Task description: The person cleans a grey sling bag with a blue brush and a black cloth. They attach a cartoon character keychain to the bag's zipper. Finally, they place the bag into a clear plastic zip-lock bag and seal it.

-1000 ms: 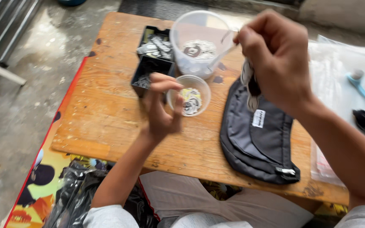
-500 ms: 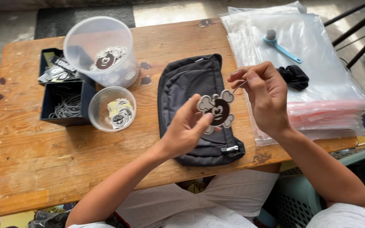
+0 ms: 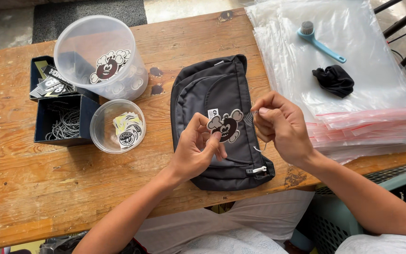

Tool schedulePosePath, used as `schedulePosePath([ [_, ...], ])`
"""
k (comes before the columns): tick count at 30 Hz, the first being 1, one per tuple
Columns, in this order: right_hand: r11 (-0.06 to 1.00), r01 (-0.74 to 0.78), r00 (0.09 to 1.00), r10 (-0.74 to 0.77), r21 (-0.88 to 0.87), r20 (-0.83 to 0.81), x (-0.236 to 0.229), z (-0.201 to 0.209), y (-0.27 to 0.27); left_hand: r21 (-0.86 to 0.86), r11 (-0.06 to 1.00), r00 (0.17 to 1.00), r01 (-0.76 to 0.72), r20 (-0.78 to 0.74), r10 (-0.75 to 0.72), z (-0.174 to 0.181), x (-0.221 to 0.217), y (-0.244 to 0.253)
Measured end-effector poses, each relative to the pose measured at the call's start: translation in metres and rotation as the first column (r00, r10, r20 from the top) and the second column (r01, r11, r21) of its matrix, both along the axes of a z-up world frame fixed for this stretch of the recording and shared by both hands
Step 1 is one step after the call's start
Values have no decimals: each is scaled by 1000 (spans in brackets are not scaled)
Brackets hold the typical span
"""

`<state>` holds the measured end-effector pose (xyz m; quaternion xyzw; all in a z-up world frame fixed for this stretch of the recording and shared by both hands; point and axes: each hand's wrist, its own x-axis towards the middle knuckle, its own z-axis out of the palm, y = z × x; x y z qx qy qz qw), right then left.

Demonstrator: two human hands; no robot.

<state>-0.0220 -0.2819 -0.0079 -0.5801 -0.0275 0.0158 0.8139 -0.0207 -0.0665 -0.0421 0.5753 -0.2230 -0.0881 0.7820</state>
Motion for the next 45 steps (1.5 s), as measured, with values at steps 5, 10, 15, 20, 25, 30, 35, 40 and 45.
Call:
schedulePosePath([
  [5,995,-41,999,42,-87,4,-3,8,6,38,999,1000,-4,16,4,7,4,3],
  [10,964,-92,977,135,-250,164,-1,29,5,-12,1000,998,-4,-63,3,-9,8,4],
  [15,916,-65,979,136,-395,155,2,30,-3,-144,989,987,23,-156,-45,-14,13,6],
  [20,904,-71,978,145,-421,147,5,11,1,-144,988,982,48,-173,-73,-14,14,7],
  [25,893,-108,978,175,-436,117,4,8,3,-164,984,977,69,-188,-100,-16,14,7],
  [30,920,-208,972,232,-332,34,6,-2,0,-177,982,971,70,-213,-107,-13,15,8],
  [35,906,-204,972,233,-370,35,4,5,2,-174,981,968,85,-219,-123,-15,15,8],
  [40,899,-215,970,242,-381,25,4,7,3,-169,981,967,91,-222,-128,-16,15,7],
  [45,927,-245,965,261,-283,22,6,-2,-2,-173,978,964,115,-218,-152,-18,15,8],
])
